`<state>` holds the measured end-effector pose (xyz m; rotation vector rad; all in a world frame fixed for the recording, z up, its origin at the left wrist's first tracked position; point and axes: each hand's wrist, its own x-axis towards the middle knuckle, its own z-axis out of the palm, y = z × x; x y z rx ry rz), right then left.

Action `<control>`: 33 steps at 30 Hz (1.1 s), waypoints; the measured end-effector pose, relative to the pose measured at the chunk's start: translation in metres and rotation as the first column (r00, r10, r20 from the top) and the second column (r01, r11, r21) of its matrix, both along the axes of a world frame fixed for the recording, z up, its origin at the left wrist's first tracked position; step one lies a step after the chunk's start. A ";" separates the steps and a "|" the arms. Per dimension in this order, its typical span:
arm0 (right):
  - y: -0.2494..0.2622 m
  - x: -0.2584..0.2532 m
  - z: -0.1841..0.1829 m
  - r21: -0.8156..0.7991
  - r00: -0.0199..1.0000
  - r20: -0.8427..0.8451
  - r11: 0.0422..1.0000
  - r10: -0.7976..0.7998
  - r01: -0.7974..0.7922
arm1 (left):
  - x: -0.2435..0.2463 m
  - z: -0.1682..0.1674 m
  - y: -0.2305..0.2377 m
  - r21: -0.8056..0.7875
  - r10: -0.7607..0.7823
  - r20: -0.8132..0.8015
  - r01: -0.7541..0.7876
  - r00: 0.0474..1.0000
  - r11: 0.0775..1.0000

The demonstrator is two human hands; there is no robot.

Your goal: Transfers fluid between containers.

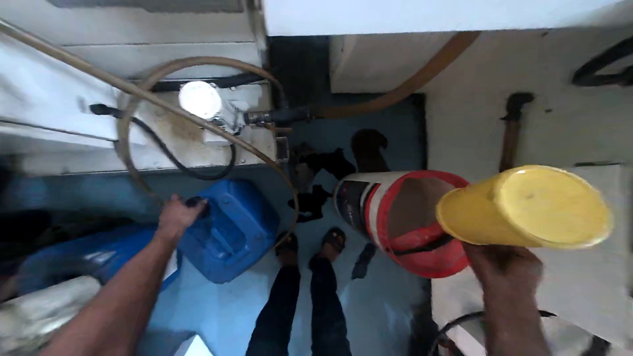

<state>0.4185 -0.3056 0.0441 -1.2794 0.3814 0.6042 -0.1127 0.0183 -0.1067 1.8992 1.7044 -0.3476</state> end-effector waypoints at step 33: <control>0.082 -0.155 0.024 -0.547 0.440 0.325 0.546 0.837 -0.635 | -0.078 0.042 -0.150 -0.325 0.446 0.114 -0.391 0.887 0.861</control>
